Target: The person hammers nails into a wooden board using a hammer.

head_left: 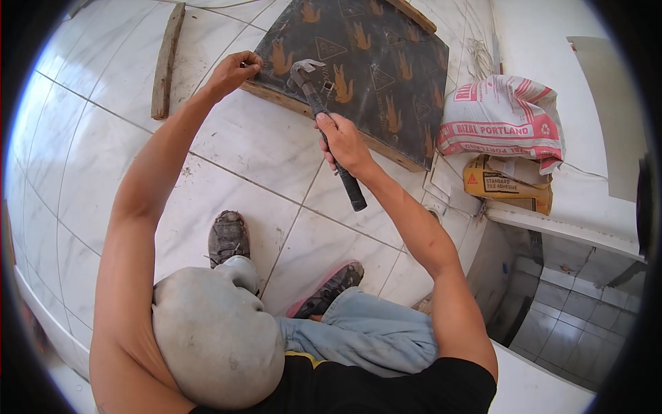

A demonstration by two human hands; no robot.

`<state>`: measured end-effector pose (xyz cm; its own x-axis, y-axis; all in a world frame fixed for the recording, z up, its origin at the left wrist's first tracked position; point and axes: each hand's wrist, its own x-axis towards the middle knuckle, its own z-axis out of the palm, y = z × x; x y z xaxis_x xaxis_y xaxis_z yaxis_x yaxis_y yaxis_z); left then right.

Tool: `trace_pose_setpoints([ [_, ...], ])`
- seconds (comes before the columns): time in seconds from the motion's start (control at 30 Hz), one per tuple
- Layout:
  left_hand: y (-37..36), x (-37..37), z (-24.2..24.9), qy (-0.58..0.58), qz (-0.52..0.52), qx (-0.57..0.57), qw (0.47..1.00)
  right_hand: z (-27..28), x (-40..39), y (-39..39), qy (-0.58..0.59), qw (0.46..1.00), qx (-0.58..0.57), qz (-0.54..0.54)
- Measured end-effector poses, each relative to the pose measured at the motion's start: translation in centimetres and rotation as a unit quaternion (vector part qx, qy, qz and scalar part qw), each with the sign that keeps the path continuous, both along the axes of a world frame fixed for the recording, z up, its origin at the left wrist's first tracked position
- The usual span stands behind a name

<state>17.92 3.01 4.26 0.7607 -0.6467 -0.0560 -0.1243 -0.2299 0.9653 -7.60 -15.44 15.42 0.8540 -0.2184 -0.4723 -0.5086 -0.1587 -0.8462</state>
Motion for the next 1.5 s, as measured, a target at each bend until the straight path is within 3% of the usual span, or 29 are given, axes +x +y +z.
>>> trace_pose_setpoints([
  [0.03,0.0,-0.3,0.0,-0.085,0.002,0.055,0.995,0.3,0.4,0.2,0.001,1.000,0.001,-0.001],
  [0.23,-0.8,-1.3,-0.4,-0.132,0.029,0.066,0.989,4.6,3.1,2.1,-0.061,0.998,-0.016,0.005],
  [0.3,-0.8,-1.3,-0.8,-0.151,0.025,0.061,0.986,5.8,3.7,2.7,-0.132,0.991,-0.014,0.006],
  [0.4,-0.9,-1.5,-1.2,-0.179,0.031,0.056,0.982,3.3,4.7,3.2,-0.227,0.972,-0.066,0.001],
  [0.47,-0.9,-1.8,-0.9,-0.189,0.041,0.055,0.980,-0.9,5.1,3.3,-0.179,0.981,-0.073,0.007],
  [0.53,-0.9,-1.7,-0.4,-0.200,0.022,0.138,0.970,-1.0,5.2,3.2,-0.134,0.988,-0.080,0.013],
  [0.6,-1.2,-1.5,-0.5,-0.208,0.028,0.100,0.973,-0.5,5.1,2.9,-0.053,0.997,-0.060,0.006],
  [0.67,-0.8,-1.7,-1.3,-0.205,0.029,0.065,0.976,0.1,4.3,3.2,-0.048,0.998,-0.014,-0.033],
  [0.73,-0.9,-1.1,-1.4,-0.181,0.028,0.073,0.980,0.5,3.6,2.6,-0.050,0.996,0.023,-0.074],
  [0.8,-0.3,0.6,-2.1,-0.061,-0.002,0.044,0.997,0.1,2.6,1.8,-0.059,0.997,0.000,-0.053],
  [0.87,0.4,1.8,-1.2,0.211,0.095,-0.123,0.965,-0.3,2.0,1.4,-0.029,0.999,-0.010,-0.040],
  [0.9,-0.2,2.2,-1.0,0.239,0.193,-0.132,0.942,-0.6,1.8,1.2,0.001,0.999,-0.020,-0.027],
  [0.93,-0.1,3.2,-1.5,0.239,0.192,-0.131,0.943,-1.2,1.6,1.1,0.001,0.999,-0.019,-0.029],
  [1.0,0.3,4.8,-1.9,0.199,0.142,0.033,0.969,-2.2,1.3,1.0,0.026,0.999,-0.040,-0.001],
  [1.07,-1.4,4.5,-2.7,0.150,0.123,0.114,0.974,-2.5,1.3,0.8,0.034,0.998,-0.045,0.004],
  [1.13,-2.9,3.7,-4.5,0.139,0.060,0.063,0.986,-2.6,1.3,1.1,0.043,0.998,-0.048,0.006],
  [1.17,-3.6,2.6,-4.5,0.069,0.131,0.130,0.980,-2.7,1.3,1.3,0.037,0.999,-0.027,-0.004],
  [1.2,-3.5,2.2,-4.5,0.070,0.129,0.130,0.981,-2.7,1.2,1.3,0.032,0.999,-0.008,-0.014],
  [1.27,-3.6,1.5,-4.4,0.159,0.144,0.019,0.976,-2.6,1.0,1.0,0.033,0.999,-0.013,-0.009],
  [1.33,-3.3,1.4,-5.3,0.152,0.154,0.020,0.976,-2.4,1.0,0.6,0.034,0.999,-0.015,-0.006],
  [1.43,-3.2,0.3,-4.6,0.143,0.170,0.037,0.974,-2.4,0.1,-1.9,0.049,0.992,-0.106,0.044],
  [1.5,-3.2,-0.1,-3.4,0.142,0.174,0.056,0.973,-3.1,-1.1,-4.1,-0.038,0.949,-0.299,0.093],
])
